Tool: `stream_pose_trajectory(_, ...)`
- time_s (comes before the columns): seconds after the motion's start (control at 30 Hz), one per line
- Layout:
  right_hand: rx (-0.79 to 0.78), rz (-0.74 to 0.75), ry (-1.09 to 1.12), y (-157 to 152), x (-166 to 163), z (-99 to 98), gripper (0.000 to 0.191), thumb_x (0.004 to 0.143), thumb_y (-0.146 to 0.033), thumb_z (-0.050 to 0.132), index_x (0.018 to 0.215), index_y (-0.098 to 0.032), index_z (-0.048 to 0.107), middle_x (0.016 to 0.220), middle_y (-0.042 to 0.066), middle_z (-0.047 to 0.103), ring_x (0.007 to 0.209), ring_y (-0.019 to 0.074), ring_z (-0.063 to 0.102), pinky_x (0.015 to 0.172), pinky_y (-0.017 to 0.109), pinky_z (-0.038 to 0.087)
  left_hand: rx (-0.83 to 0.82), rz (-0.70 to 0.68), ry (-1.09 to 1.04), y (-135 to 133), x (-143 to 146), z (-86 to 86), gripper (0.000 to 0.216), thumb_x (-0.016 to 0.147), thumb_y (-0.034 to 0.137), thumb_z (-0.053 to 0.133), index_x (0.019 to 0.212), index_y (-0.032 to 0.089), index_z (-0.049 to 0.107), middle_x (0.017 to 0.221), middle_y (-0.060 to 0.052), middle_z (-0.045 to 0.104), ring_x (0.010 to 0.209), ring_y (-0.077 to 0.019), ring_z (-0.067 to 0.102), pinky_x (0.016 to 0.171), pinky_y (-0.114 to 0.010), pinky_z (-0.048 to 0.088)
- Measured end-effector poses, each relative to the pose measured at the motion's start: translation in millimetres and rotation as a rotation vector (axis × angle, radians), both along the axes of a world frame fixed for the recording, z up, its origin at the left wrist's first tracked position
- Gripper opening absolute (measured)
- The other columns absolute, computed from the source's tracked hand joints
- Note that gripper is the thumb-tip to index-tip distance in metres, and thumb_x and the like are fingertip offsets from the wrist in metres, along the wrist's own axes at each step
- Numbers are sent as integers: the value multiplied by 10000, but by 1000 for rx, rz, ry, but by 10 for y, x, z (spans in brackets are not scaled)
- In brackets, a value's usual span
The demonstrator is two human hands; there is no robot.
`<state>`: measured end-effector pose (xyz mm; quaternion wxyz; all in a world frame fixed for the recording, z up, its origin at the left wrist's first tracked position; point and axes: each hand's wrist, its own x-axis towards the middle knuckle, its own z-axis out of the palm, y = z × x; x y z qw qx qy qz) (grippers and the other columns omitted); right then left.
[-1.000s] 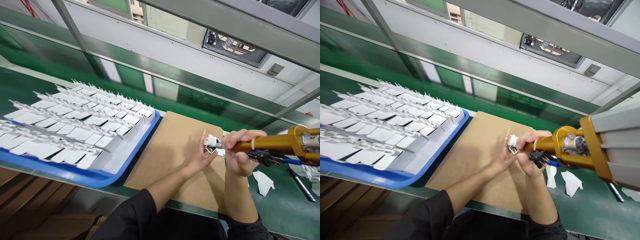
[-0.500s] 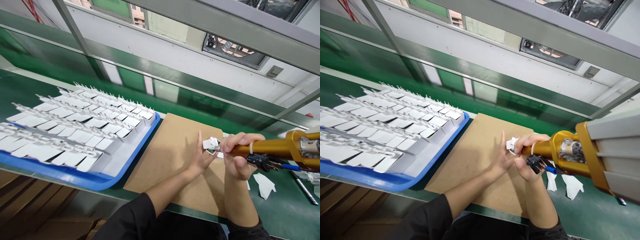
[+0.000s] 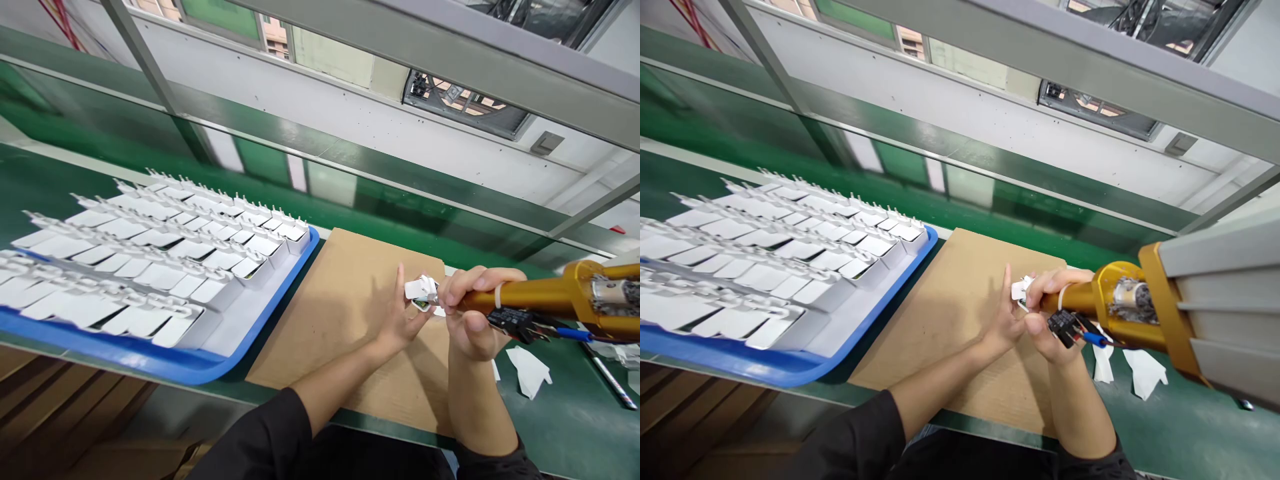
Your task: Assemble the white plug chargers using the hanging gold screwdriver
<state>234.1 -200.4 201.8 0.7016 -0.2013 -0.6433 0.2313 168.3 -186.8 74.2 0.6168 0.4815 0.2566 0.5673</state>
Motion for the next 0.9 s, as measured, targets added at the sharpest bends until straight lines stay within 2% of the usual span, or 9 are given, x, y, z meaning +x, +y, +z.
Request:
stream_pose_trajectory(0.23, -8, -30, -8, -18, -1, 17, 285, 877, -373, 792, 1007, -258, 566, 719, -61, 599, 559, 128, 548, 553, 293, 458, 11, -7, -8, -7, -1, 0, 1266, 842, 415, 793, 1655, 215, -157, 1590, -187, 500, 1471, -340, 501, 1244, -571, 381)
stream_pose_trajectory(0.53, -27, -64, -24, -34, 6, 29, 297, 870, -394, 790, 991, -258, 555, 704, -61, 572, 535, 126, 523, 533, 292, 449, -7, -28, -24, -9, -3, 7, 1309, 811, 514, 813, 1659, 218, -140, 1577, -193, 515, 1464, -347, 508, 1247, -567, 375)
stream_pose_trajectory(0.77, -35, -26, -53, -36, 29, 20, 276, 897, -374, 767, 1020, -262, 547, 731, -49, 573, 577, 137, 539, 523, 286, 433, 8, -25, -11, -8, -7, -26, 1293, 828, 515, 799, 1659, 214, -145, 1574, -191, 519, 1469, -349, 502, 1247, -565, 378)
stream_pose_trajectory(0.9, -29, -65, -40, -34, 21, 14, 296, 885, -404, 774, 1005, -263, 544, 709, -61, 567, 544, 133, 529, 548, 311, 460, 10, -28, -14, -6, -7, -40, 1277, 838, 504, 792, 1659, 211, -141, 1580, -192, 512, 1467, -343, 505, 1248, -556, 378)
